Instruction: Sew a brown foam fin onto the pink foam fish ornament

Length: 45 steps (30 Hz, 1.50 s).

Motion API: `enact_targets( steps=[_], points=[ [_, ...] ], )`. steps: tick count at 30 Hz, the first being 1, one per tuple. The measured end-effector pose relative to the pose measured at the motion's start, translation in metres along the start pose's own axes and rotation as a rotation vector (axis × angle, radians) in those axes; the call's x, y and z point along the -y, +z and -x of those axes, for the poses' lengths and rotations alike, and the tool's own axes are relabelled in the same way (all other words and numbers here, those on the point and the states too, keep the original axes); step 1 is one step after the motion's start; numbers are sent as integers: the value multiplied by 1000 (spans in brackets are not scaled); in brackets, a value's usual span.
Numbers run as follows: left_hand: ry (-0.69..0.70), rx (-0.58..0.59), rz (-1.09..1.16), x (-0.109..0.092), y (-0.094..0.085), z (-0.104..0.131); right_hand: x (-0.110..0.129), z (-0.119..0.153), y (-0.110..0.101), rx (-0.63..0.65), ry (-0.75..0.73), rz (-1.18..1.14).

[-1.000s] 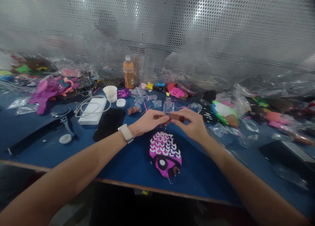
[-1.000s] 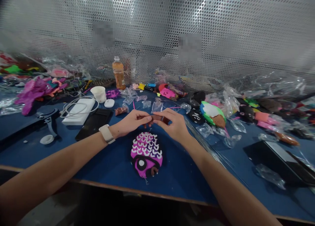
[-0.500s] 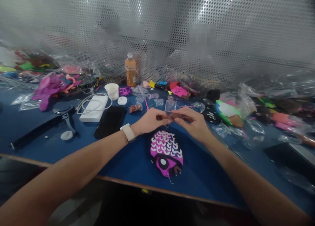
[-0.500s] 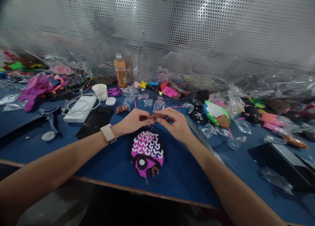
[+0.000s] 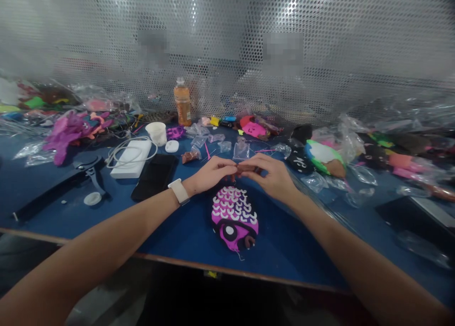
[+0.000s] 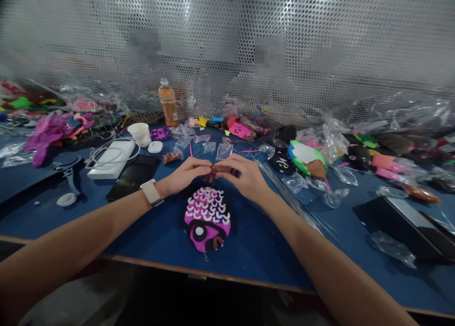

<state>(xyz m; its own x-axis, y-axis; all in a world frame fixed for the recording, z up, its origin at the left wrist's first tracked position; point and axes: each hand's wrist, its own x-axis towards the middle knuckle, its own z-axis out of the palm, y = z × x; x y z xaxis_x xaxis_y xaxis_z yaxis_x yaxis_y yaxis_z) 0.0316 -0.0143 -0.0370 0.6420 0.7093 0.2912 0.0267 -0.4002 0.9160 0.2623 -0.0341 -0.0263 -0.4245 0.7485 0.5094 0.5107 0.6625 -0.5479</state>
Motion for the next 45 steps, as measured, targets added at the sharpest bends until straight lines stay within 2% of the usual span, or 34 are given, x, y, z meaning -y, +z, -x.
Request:
enact_targets(
  steps=[7, 14, 17, 21, 28, 36, 40, 45],
  points=[
    [6, 9, -96, -4, 0, 1, 4, 3, 4, -90, 19, -45],
    [49, -112, -57, -6, 0, 0, 5, 2, 6, -70, 147, -282],
    [52, -121, -65, -7, 0, 1, 3, 1, 9, -47, 200, -412],
    [47, -95, -64, -9, 3, 2, 1, 2, 10, -50, 187, -494],
    [32, -64, 20, -16, 4, 4, 5, 4, 10, -101, 238, -402],
    [81, -185, -198, -15, 6, 3, 4, 3, 15, -132, 245, -422],
    [86, -218, -266, -18, 7, 1, 4, 3, 13, -147, 219, -332],
    [37, -220, -119, -15, 6, 1, 7, 4, 8, -99, 95, -129]
  ],
)
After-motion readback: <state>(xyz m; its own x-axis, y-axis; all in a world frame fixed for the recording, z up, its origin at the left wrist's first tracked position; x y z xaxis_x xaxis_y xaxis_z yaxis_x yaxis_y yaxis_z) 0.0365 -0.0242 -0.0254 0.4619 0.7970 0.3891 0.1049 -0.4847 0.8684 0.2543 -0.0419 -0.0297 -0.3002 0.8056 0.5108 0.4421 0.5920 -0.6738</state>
